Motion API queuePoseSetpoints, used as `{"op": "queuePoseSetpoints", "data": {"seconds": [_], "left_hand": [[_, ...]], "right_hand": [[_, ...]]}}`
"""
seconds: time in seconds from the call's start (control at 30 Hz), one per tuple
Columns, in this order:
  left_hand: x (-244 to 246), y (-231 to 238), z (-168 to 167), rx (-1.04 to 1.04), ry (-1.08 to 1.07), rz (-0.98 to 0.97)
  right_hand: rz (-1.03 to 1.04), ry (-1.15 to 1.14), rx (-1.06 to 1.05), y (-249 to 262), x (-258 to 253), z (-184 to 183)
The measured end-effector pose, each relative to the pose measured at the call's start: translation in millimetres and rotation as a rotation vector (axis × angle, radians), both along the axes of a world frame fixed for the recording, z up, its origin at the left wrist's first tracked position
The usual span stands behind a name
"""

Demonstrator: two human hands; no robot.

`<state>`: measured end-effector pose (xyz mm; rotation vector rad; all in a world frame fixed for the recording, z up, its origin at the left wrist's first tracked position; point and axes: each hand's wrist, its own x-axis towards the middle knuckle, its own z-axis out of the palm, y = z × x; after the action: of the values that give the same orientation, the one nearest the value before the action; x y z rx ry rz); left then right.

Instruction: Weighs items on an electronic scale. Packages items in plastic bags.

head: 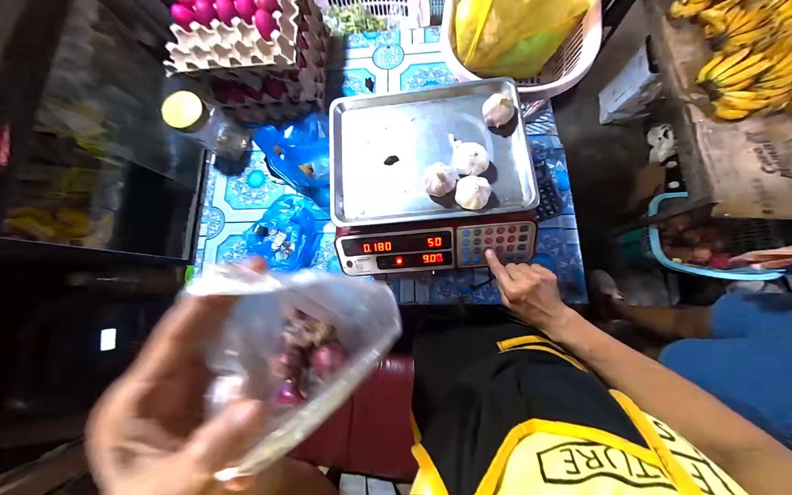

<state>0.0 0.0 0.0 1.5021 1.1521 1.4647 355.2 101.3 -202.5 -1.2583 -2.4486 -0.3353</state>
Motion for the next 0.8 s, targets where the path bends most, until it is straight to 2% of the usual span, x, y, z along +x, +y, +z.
{"op": "queuePoseSetpoints", "data": {"seconds": [0.07,0.17,0.23,0.47,0.57,0.63,0.77,0.8], "left_hand": [[11.9,-13.5,-32.2,-0.093,-0.127,-0.113],[36.2,-38.4,-78.2,-0.156,-0.321,-0.112],[50.9,-46.4,-94.3,-0.171,-0.391,-0.123],[89.7,-28.2,-92.5,-0.277,-0.308,-0.534],[110.8,-11.2,-92.4,-0.32,-0.315,-0.636],[126.8,2.9,-94.0,-0.359,-0.252,-0.635],[168.0,41.1,-95.9,-0.362,-0.023,-0.642],[179.5,50.4,-95.6,-0.341,0.027,-0.673]], "right_hand": [[0.014,0.034,0.014,2.2,-7.0,-2.2],[-0.015,0.131,-0.117,-1.6,-3.4,5.5],[-0.069,0.185,-0.156,-4.4,8.3,11.7],[-0.046,0.102,-0.098,-2.2,33.6,4.8],[-0.051,0.065,-0.042,0.1,29.9,1.2],[-0.06,0.178,-0.191,-0.7,31.5,12.4],[-0.009,0.84,-0.914,-8.6,60.3,66.7],[0.02,0.918,-1.025,-15.4,68.9,78.6]]}}
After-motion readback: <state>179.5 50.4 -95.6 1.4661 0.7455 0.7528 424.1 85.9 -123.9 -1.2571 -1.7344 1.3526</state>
